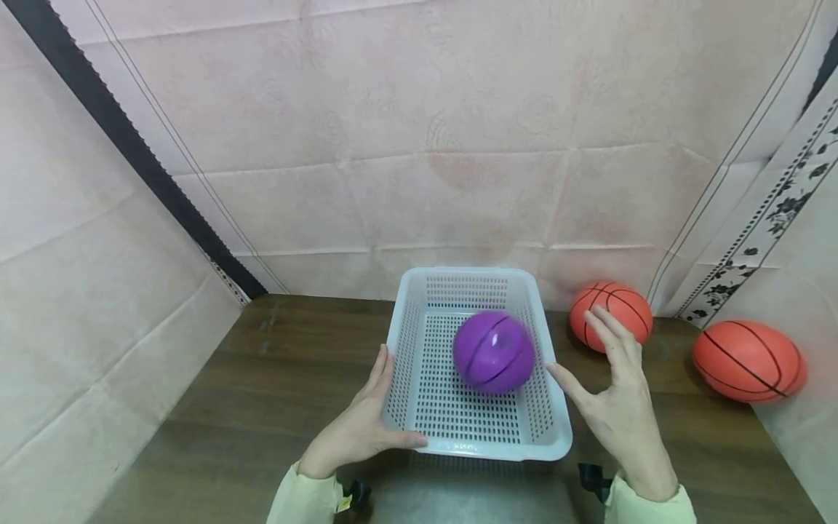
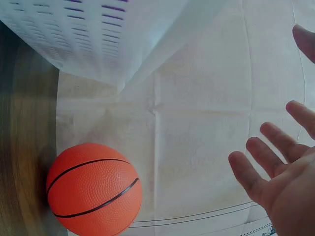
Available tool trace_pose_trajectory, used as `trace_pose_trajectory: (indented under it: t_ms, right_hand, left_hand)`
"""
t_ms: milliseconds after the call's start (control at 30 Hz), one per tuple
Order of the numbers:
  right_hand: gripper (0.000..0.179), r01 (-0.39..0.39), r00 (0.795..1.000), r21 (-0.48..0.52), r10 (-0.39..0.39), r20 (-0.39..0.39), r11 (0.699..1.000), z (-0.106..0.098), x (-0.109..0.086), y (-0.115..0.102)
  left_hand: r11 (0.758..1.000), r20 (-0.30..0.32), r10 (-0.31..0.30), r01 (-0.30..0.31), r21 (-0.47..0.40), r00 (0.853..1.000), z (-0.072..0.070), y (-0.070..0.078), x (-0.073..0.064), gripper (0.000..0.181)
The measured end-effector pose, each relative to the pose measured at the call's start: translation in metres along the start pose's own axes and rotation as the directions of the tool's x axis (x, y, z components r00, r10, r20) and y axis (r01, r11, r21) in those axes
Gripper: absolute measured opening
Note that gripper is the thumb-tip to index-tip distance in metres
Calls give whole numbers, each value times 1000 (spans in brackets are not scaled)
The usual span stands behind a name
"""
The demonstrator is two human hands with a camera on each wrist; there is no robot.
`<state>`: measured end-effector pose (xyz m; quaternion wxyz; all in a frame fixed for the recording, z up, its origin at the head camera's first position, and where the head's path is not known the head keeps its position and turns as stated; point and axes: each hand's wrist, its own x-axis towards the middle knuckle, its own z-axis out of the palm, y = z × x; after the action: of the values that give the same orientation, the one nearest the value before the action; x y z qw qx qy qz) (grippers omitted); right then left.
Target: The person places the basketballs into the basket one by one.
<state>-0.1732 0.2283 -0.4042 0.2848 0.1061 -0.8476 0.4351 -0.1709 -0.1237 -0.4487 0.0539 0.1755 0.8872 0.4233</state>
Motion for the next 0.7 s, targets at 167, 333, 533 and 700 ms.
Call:
trace_pose_trajectory:
  t_ms: [167, 333, 533, 700]
  right_hand:
    - [93, -49, 999, -54, 49, 3, 997, -2, -1, 5]
    - [88, -69, 997, -67, 67, -28, 995, -6, -1, 12]
    - [81, -169, 985, -97, 163, -62, 981, -12, -1, 29]
    - [80, -269, 963, -125, 262, -70, 955, -17, -3, 50]
  left_hand:
    - [999, 9, -20, 20, 28, 1000, 0, 1, -1, 139]
    - [998, 6, -35, 35, 43, 999, 0, 1, -2, 139]
    - [998, -1, -32, 32, 46, 999, 0, 1, -1, 139]
    - [999, -2, -31, 31, 42, 1000, 0, 1, -1, 139]
